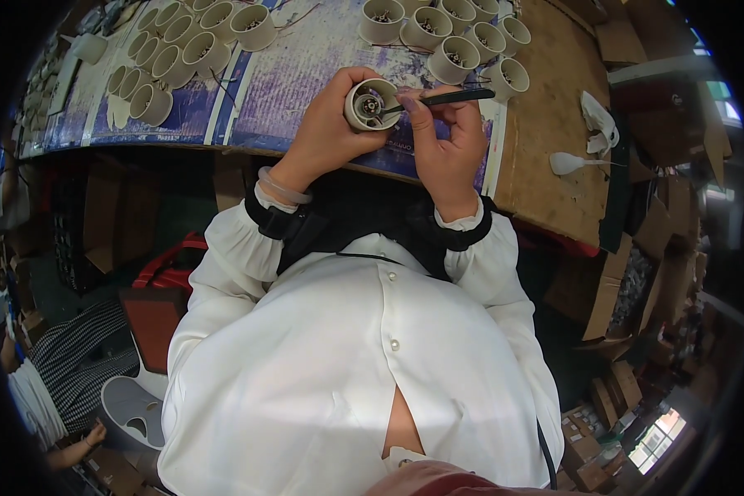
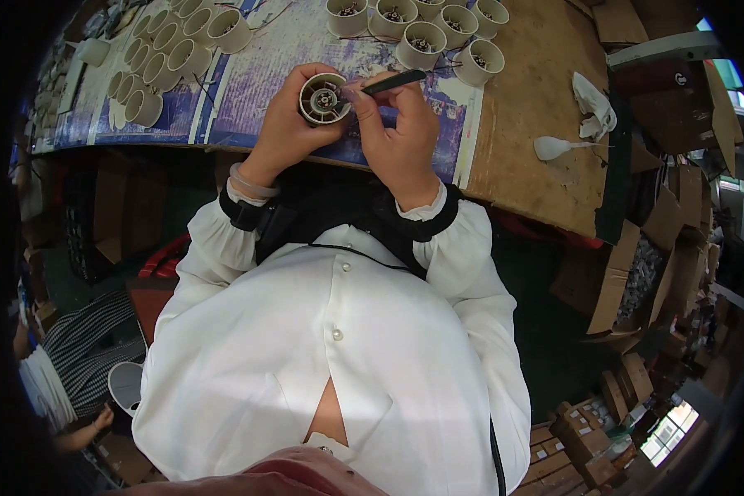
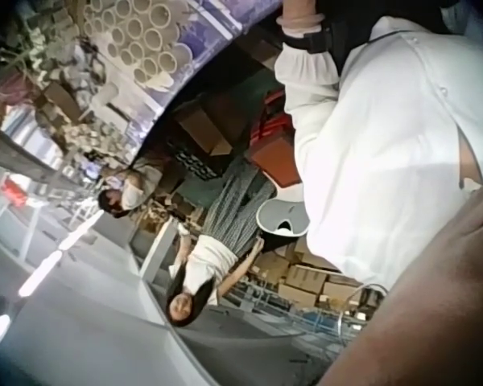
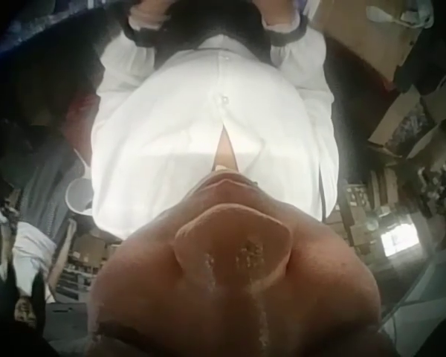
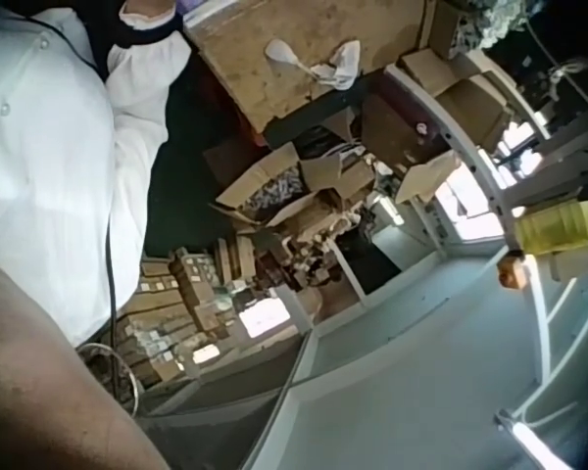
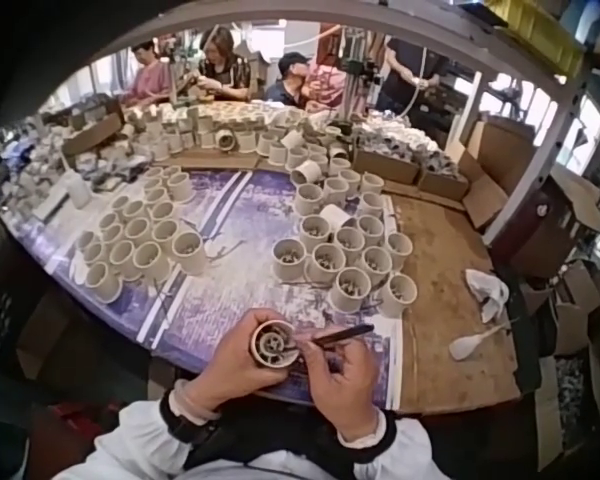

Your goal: The person picks up a plastic housing and a motor, inserts the motor into the housing, and uses tweezers to position the wires. They apply glue from a small bottle to the components and place the assembled unit back on the table.

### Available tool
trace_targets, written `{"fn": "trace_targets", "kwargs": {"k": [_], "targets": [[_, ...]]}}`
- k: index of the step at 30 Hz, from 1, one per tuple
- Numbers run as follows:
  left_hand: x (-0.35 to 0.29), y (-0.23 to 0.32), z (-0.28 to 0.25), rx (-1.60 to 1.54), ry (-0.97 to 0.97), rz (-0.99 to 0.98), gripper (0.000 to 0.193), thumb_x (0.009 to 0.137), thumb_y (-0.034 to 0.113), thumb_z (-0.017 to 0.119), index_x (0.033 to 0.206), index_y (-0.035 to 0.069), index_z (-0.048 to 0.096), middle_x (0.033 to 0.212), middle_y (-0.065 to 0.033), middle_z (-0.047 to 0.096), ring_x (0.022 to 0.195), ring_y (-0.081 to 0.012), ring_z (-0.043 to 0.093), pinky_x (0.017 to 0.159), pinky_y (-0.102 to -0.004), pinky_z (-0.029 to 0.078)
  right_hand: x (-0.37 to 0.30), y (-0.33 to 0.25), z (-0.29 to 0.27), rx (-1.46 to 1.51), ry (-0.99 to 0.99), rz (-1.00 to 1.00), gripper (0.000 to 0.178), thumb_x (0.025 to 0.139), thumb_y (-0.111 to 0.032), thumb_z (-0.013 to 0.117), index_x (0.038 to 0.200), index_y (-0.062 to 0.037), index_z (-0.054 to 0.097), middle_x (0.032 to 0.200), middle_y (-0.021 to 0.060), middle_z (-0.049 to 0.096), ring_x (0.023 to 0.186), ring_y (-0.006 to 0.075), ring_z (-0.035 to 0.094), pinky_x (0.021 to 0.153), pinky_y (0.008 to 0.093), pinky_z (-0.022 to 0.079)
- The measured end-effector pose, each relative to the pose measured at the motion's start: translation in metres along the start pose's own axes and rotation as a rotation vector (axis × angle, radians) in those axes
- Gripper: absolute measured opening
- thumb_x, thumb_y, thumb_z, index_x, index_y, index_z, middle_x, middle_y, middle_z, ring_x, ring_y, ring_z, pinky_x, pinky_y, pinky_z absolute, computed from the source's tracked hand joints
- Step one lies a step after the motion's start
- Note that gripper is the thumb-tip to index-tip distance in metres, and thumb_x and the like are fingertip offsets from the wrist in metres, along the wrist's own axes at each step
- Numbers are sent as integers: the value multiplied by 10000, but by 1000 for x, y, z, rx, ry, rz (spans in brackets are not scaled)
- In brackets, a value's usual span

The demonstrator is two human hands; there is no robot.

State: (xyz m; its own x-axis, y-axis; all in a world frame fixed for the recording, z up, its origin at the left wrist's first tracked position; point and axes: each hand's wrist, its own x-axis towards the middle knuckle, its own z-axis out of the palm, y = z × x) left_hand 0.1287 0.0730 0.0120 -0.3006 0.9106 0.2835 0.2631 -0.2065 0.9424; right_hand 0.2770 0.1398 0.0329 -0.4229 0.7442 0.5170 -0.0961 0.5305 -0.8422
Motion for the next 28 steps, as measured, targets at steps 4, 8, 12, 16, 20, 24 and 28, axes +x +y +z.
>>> {"fn": "trace_targets", "kwargs": {"k": [4, 8, 12, 16, 20, 24, 28], "targets": [[0, 1, 1, 52, 31, 27, 556, 648, 54, 778, 1138, 47, 516, 1024, -64, 621, 945, -171, 619, 833, -286, 495, -2, 0, 2, -17, 38, 26, 168, 915, -39, 645, 1020, 2, 521, 969, 112, 697, 881, 142, 667, 799, 246, 509], [-1, -1, 1, 82, 50, 29, 565, 645, 64, 787, 1139, 53, 516, 1012, -61, 626, 936, -173, 624, 832, -286, 498, -3, 2, 3, -37, 37, 25, 174, 912, -36, 648, 1021, -3, 516, 957, 109, 691, 889, 142, 662, 803, 248, 507], [0, 1, 1, 28, 46, 4, 573, 642, 74, 795, 1142, 55, 516, 1005, -60, 629, 929, -173, 629, 831, -285, 499, 1, 3, -3, 9, 20, 6, 169, 914, -33, 643, 1019, -11, 512, 946, 100, 678, 899, 143, 652, 813, 262, 506], [1, 0, 0, 35, 28, -4, 569, 664, 86, 793, 1157, 48, 512, 1008, -54, 630, 926, -152, 625, 834, -283, 498, 3, 0, -8, 55, 60, 8, 148, 922, -34, 630, 1009, -18, 511, 959, 100, 663, 907, 148, 641, 831, 279, 503], [1, -5, -4, -8, 67, -8, 550, 702, 110, 784, 1175, 45, 510, 1019, -48, 628, 938, -143, 614, 839, -286, 496, 12, -9, -12, 210, 104, -44, 125, 936, -46, 611, 1010, -24, 513, 973, 100, 648, 905, 160, 631, 840, 286, 498], [5, -6, -14, -154, 71, -119, 548, 771, 68, 725, 1262, 39, 482, 1142, -42, 612, 1007, -140, 590, 895, -262, 464, 10, -12, -27, 237, 76, -77, 143, 950, -79, 595, 1057, -29, 514, 981, 90, 633, 899, 180, 624, 841, 297, 497], [4, -14, -16, -288, 68, -203, 578, 805, 83, 698, 1323, 40, 446, 1176, -57, 611, 1031, -146, 580, 909, -278, 461, 3, -4, -32, -502, -361, -111, 430, 938, -216, 627, 1270, -99, 381, 990, 89, 662, 894, 320, 627, 900, 425, 486]]}}
